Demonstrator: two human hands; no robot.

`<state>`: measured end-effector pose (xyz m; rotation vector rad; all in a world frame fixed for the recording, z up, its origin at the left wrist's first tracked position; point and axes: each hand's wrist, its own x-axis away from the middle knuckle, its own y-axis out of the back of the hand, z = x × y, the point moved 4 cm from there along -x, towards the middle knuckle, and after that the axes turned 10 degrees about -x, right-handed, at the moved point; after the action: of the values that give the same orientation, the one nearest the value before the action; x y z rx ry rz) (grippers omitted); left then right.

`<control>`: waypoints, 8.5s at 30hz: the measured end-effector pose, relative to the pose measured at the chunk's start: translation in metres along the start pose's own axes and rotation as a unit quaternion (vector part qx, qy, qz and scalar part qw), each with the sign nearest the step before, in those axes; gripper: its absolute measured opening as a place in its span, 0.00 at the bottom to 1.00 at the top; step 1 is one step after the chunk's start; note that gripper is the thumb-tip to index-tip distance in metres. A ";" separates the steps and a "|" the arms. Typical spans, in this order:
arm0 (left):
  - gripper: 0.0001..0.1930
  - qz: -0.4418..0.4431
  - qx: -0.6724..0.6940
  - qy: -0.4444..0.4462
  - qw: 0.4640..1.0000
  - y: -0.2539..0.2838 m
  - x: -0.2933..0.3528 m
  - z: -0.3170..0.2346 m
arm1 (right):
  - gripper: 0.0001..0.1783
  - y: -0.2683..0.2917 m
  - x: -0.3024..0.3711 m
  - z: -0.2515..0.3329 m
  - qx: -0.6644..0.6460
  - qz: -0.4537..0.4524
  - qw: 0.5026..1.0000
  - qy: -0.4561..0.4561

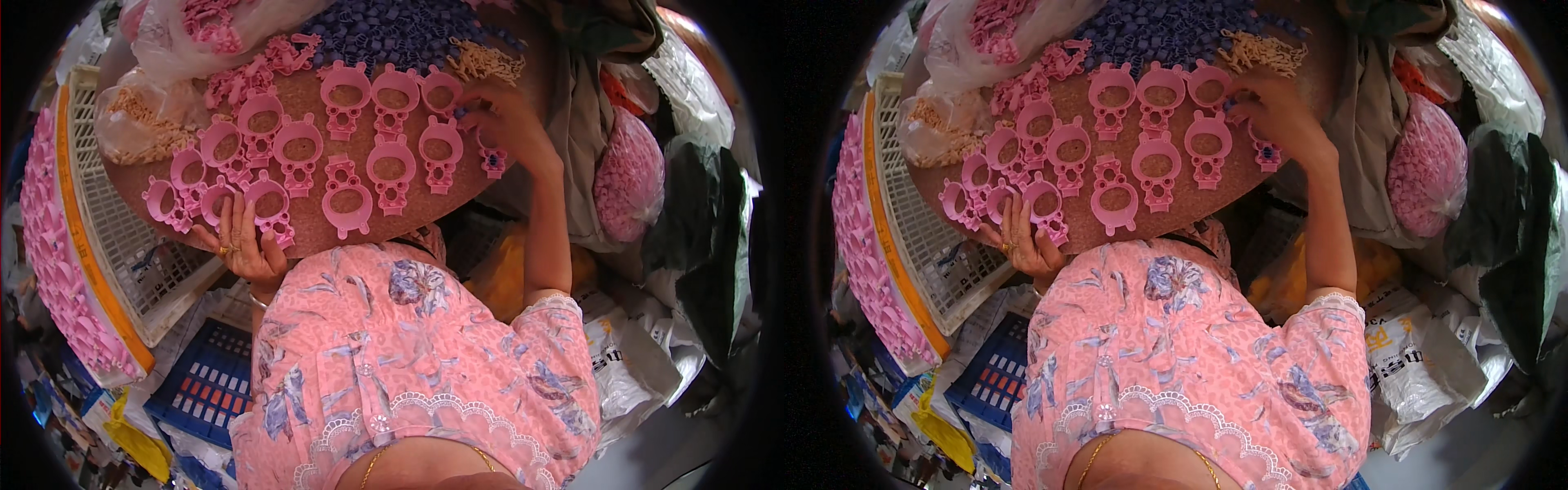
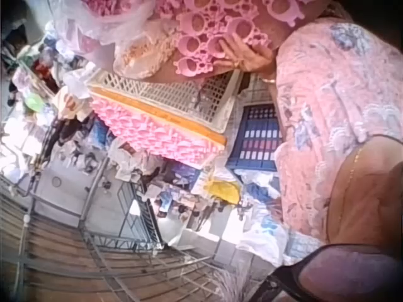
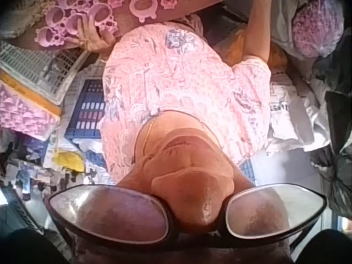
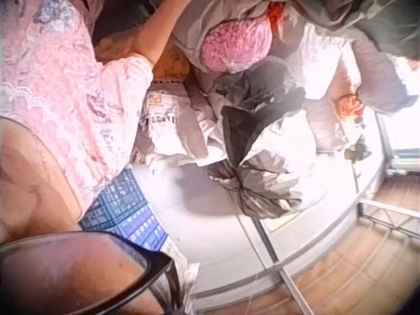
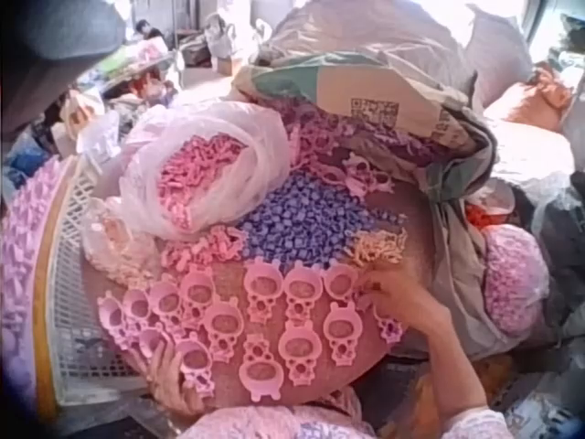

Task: Assembling small plastic toy parts by attaching blue decorative flowers to pink circular bases.

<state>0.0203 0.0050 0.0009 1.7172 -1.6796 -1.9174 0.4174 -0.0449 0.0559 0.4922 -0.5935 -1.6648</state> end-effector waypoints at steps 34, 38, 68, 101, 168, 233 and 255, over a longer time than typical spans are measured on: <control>0.20 0.001 0.006 0.007 1.000 -0.001 0.000 0.000 | 0.15 -0.002 -0.018 -0.009 0.090 -0.064 0.987 -0.113; 0.21 0.005 0.003 0.003 1.000 -0.001 0.000 0.000 | 0.16 -0.006 -0.024 -0.015 0.121 -0.075 0.987 -0.077; 0.12 0.105 0.196 -0.039 0.974 -0.016 -0.149 -0.100 | 0.22 0.023 -0.032 -0.008 0.062 -0.116 0.977 -0.170; 0.14 0.266 0.790 0.384 0.396 -0.138 -0.140 -0.209 | 0.08 0.020 0.008 0.043 -0.141 -0.327 0.933 -0.049; 0.14 -0.019 0.096 0.041 0.994 0.036 -0.025 -0.014 | 0.14 -0.014 0.003 0.046 0.075 -0.136 0.977 0.150; 0.19 0.017 0.039 -0.337 0.941 -0.033 -0.077 -0.161 | 0.13 -0.023 0.038 0.047 -0.082 -0.255 0.955 -0.124; 0.23 0.096 0.283 -0.206 0.932 -0.035 -0.091 -0.143 | 0.13 -0.022 0.042 0.057 -0.112 -0.278 0.946 -0.123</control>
<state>0.1788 -0.0130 0.0675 1.2410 -2.6557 -1.9149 0.3578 -0.0774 0.0863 0.2983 -0.4579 -2.3272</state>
